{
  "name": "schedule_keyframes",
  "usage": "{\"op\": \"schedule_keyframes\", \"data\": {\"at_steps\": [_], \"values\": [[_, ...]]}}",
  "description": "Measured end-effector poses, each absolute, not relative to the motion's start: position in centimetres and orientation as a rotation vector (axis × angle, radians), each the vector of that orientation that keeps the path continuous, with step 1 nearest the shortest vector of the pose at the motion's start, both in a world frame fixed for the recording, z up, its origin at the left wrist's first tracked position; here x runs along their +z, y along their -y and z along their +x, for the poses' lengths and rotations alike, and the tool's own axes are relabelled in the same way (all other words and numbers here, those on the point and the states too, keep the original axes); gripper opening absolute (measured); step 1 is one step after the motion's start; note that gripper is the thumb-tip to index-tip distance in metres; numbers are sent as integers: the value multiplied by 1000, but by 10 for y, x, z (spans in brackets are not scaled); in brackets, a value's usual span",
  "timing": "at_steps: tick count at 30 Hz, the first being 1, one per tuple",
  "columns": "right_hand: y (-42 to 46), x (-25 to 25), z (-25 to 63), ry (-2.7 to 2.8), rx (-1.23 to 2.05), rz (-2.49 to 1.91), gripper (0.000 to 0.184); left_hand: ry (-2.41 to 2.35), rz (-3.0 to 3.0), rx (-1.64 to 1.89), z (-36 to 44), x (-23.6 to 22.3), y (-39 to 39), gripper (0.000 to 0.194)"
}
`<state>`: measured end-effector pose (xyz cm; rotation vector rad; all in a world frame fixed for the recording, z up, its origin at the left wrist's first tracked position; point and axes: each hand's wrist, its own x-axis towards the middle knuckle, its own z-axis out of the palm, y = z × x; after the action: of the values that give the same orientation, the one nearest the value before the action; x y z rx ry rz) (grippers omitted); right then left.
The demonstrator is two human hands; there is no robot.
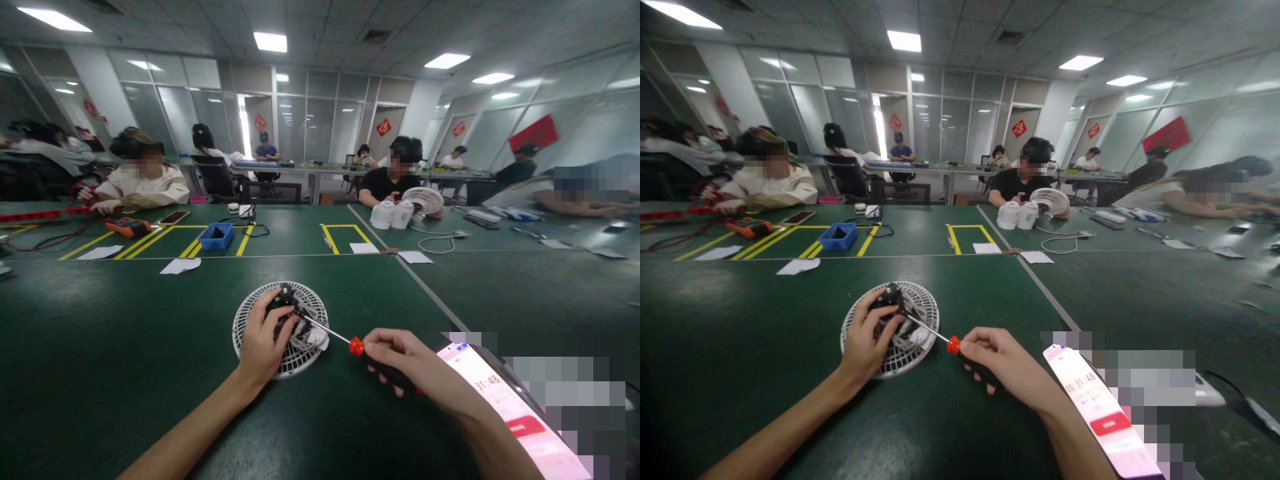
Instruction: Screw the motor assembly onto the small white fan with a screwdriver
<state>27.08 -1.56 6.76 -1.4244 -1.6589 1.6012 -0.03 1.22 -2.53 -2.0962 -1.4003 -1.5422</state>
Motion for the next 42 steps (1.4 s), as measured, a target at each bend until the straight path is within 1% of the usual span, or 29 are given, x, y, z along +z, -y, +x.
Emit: {"op": "schedule_keyframes", "data": {"at_steps": [5, 8, 11, 16, 22, 26, 27, 30, 32, 37, 42], "values": [[13, 62, 271, 1669, 1621, -1437, 49, 1373, -2090, -1553, 0, -25, -12, 14], [15, 63, 272, 1699, 1548, -1410, 45, 1380, -2092, -1554, -1, -24, -13, 13], [17, 67, 271, 1730, 1459, -1427, 53, 1383, -2093, -1564, -1, -24, -13, 14], [15, 68, 270, 1683, 1429, -1430, 42, 1381, -2107, -1570, 0, -24, -12, 15], [12, 61, 272, 1605, 1590, -1338, 44, 1365, -2100, -1576, 0, -25, -13, 15], [16, 62, 270, 1704, 1527, -1384, 41, 1364, -2104, -1574, 0, -25, -13, 15], [17, 63, 270, 1715, 1480, -1393, 42, 1367, -2104, -1573, -1, -25, -13, 16], [17, 64, 270, 1669, 1406, -1405, 61, 1369, -2100, -1581, -1, -26, -13, 16], [17, 64, 270, 1613, 1419, -1394, 64, 1368, -2100, -1585, -1, -26, -13, 16], [15, 66, 270, 1561, 1528, -1376, 57, 1372, -2107, -1581, -1, -25, -13, 16], [15, 65, 270, 1597, 1538, -1400, 53, 1378, -2108, -1587, -1, -25, -13, 16]]}}
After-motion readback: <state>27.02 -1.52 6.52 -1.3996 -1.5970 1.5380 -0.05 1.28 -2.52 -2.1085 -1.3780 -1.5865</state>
